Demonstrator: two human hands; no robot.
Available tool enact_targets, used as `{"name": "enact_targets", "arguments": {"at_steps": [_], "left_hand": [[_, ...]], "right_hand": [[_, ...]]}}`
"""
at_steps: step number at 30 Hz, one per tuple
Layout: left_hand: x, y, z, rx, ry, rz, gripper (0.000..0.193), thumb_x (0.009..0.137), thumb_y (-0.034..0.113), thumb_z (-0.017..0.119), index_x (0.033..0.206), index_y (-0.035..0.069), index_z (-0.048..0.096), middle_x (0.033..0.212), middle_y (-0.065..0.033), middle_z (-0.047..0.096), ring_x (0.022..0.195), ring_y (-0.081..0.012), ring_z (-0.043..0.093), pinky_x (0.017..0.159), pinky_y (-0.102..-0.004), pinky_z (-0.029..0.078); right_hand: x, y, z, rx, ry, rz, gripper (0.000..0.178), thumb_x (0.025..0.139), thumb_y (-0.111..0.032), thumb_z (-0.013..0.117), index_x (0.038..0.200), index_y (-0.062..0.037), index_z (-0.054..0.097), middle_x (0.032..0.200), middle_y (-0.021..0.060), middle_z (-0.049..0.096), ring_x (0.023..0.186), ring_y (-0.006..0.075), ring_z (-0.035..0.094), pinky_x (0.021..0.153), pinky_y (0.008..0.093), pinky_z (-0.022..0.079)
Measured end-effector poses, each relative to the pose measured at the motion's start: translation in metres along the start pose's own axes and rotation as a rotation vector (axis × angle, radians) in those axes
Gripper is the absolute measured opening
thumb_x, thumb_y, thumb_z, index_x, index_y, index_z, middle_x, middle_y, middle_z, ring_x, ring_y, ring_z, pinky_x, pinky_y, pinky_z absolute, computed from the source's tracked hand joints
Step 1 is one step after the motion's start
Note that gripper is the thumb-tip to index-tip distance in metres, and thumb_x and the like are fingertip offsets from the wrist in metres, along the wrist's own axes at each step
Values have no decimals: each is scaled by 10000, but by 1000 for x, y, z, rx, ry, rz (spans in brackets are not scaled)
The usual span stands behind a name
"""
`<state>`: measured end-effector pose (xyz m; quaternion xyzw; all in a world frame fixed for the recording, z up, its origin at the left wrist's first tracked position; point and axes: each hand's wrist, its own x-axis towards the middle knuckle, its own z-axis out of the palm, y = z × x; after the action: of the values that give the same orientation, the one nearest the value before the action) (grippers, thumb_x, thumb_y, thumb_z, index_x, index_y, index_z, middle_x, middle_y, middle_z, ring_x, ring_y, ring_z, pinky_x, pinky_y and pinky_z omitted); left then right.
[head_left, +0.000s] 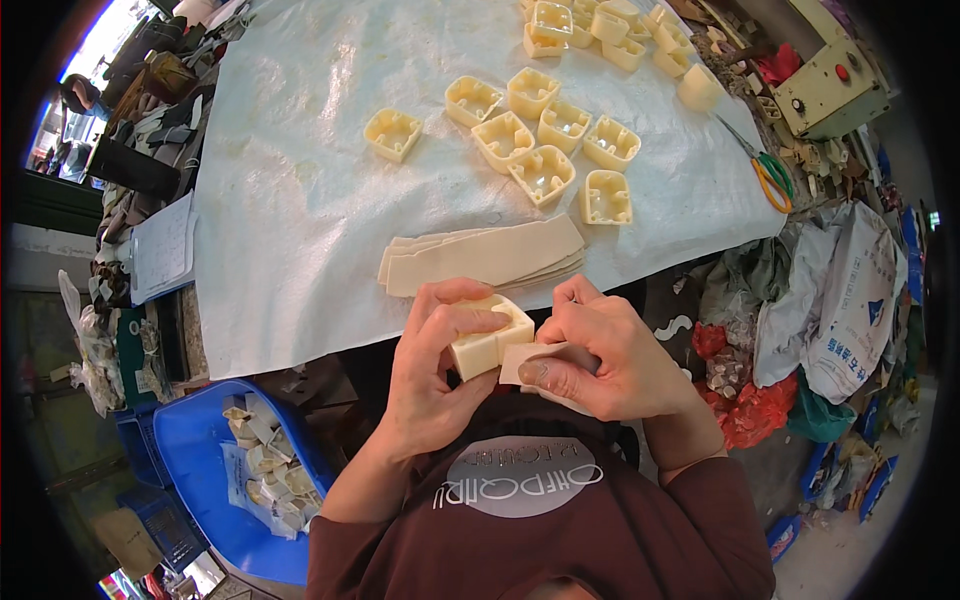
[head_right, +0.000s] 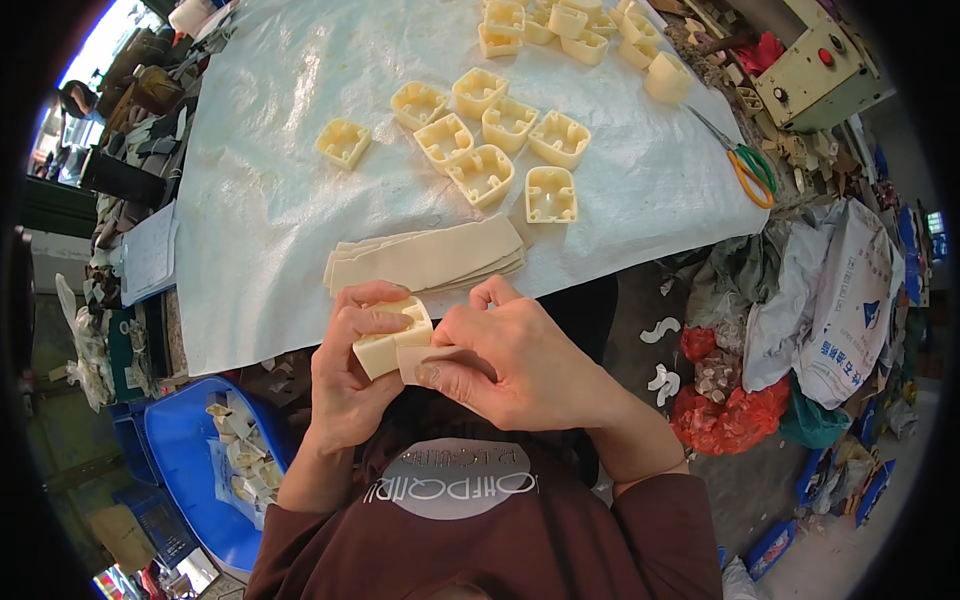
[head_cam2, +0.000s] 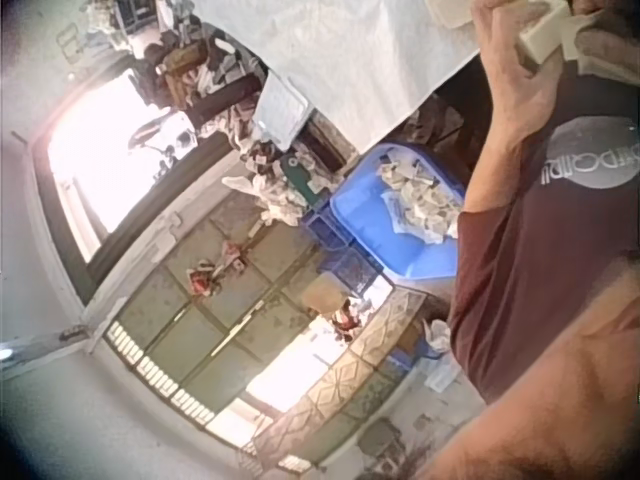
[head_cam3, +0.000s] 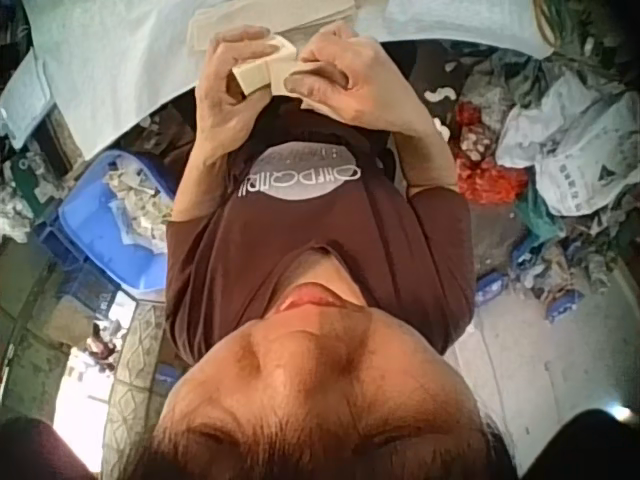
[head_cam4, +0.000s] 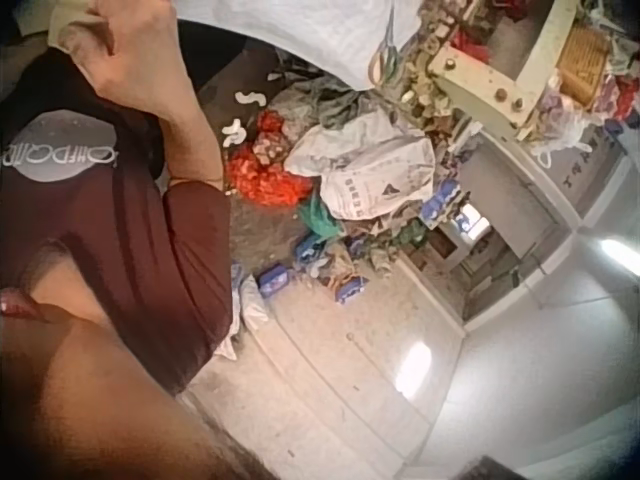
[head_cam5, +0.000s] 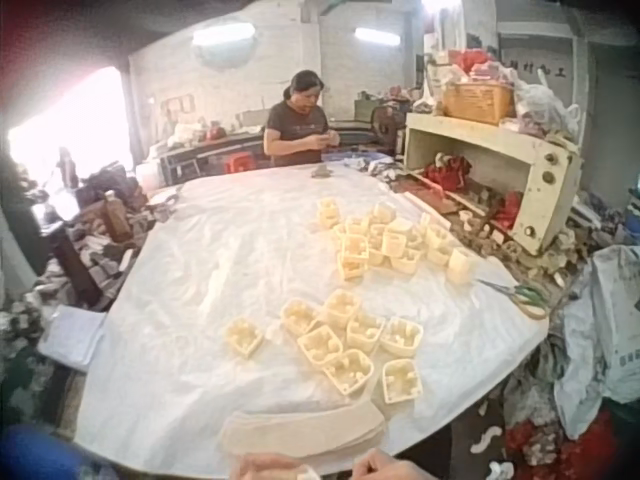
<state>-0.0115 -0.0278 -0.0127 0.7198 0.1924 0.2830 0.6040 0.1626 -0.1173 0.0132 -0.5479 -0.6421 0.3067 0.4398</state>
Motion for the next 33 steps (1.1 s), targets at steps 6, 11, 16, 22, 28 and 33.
{"name": "enact_targets", "arguments": {"at_steps": [6,11,16,22,28,33], "left_hand": [[-3,-7,2,11,16,16,468,620,-156,575,1028,70,541,1170,-139,406,1038,-229,454,801,-312,453],[-3,-6,4,37,22,15,472,616,-152,575,1031,67,525,1155,-147,401,1036,-237,450,791,-316,447],[-3,-7,7,91,32,35,462,616,-143,570,1027,61,515,1147,-154,394,1029,-247,446,792,-320,442],[-1,2,9,99,35,58,409,636,-70,614,1013,51,515,1164,-175,385,1027,-258,441,826,-337,422],[1,-1,16,195,176,66,313,694,-8,671,976,47,548,1203,-179,389,1057,-251,442,853,-346,417],[1,3,9,-148,205,-114,265,717,-24,664,959,42,580,1210,-169,427,1077,-213,472,865,-320,432]], "right_hand": [[2,0,1,17,14,50,190,731,-185,717,720,-44,590,504,47,458,547,224,389,615,328,354],[3,-1,-2,-17,-36,53,176,774,-186,687,759,-58,566,520,32,489,490,208,420,688,314,368],[2,3,1,-6,18,71,169,774,-182,672,746,-57,562,509,32,492,483,210,425,691,308,369],[0,6,4,-84,99,-7,180,732,-176,682,722,-61,544,506,38,493,463,225,432,674,320,384],[-1,6,7,-169,137,-42,194,678,-152,710,772,-62,565,627,59,549,565,242,497,670,325,395],[-8,7,10,-288,433,-116,377,630,-152,765,923,-53,547,784,80,569,665,226,528,674,360,425]]}}
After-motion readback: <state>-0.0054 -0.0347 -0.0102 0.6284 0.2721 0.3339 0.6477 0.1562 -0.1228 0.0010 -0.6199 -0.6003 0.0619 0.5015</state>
